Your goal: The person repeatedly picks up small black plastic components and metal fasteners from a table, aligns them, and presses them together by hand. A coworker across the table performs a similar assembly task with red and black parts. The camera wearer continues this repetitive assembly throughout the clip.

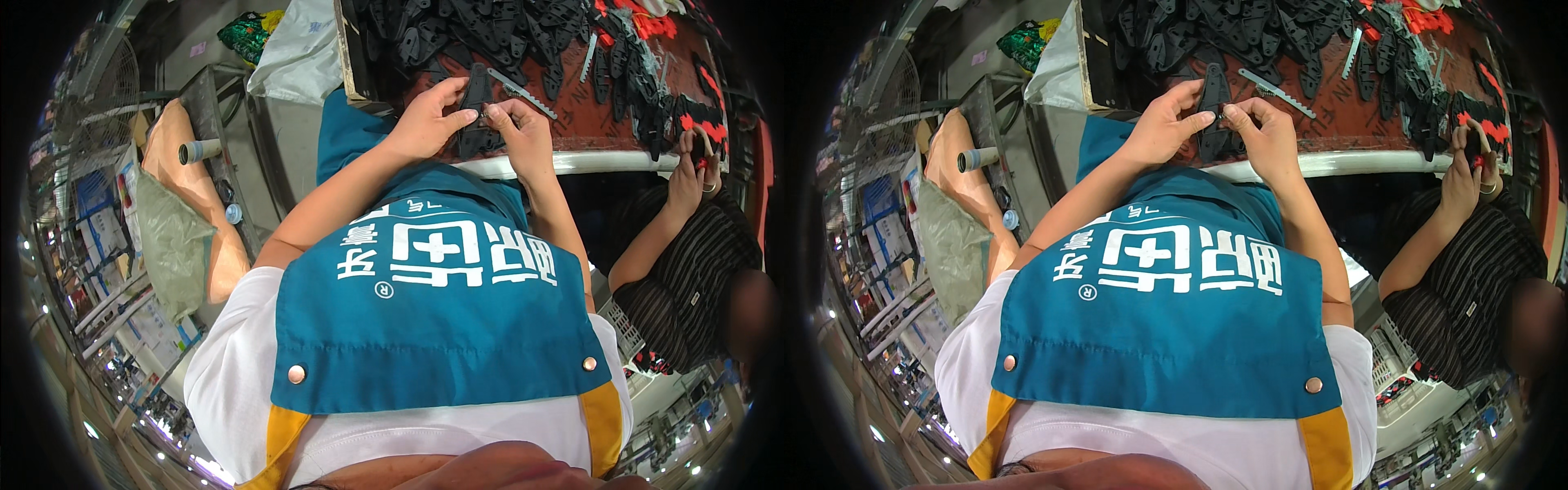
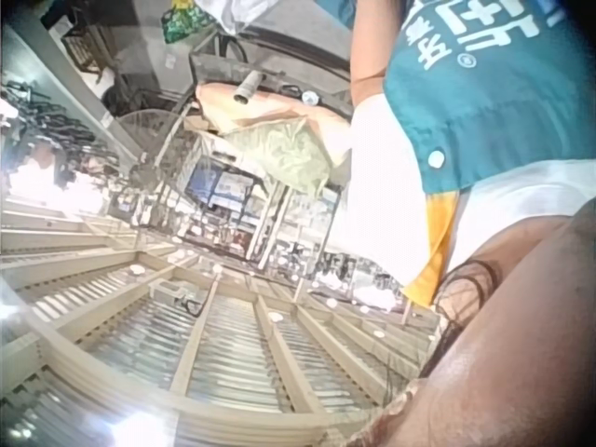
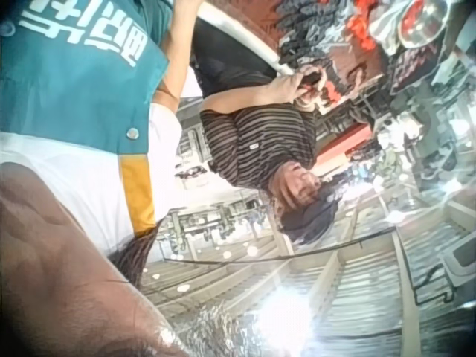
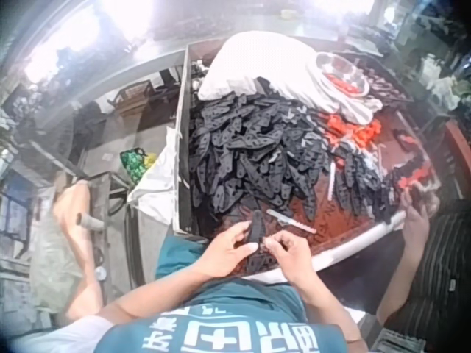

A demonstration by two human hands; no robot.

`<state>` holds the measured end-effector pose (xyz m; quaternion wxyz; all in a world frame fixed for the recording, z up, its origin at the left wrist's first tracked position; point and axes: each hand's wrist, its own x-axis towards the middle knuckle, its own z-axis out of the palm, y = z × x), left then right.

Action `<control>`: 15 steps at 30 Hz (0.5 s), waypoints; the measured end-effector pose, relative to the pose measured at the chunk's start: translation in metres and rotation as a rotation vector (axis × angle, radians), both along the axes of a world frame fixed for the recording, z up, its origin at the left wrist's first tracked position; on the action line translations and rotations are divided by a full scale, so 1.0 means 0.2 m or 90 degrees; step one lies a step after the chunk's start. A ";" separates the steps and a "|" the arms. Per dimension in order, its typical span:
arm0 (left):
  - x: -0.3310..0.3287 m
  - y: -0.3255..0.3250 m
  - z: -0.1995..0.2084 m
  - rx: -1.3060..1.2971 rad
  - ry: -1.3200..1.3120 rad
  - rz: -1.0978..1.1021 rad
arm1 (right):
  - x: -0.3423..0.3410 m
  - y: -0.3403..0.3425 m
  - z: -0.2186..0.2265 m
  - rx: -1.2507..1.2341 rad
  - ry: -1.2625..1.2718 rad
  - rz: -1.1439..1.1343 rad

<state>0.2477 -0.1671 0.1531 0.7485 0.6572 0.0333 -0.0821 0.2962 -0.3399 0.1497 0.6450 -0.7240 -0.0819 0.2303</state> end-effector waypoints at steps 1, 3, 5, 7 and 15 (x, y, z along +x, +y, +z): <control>0.00 0.00 0.00 0.012 -0.005 -0.002 | 0.00 0.00 -0.01 0.000 0.007 0.002; 0.00 0.01 -0.01 0.037 -0.016 -0.006 | 0.00 -0.01 -0.03 0.000 0.021 0.007; 0.00 0.00 -0.03 0.051 -0.023 0.001 | -0.02 0.02 -0.03 0.014 -0.018 -0.023; 0.00 0.00 -0.05 0.107 -0.030 -0.015 | -0.01 0.00 -0.05 -0.003 -0.046 -0.051; 0.07 0.11 -0.24 0.811 -0.196 0.043 | 0.48 -0.56 -0.14 0.183 -0.037 -0.483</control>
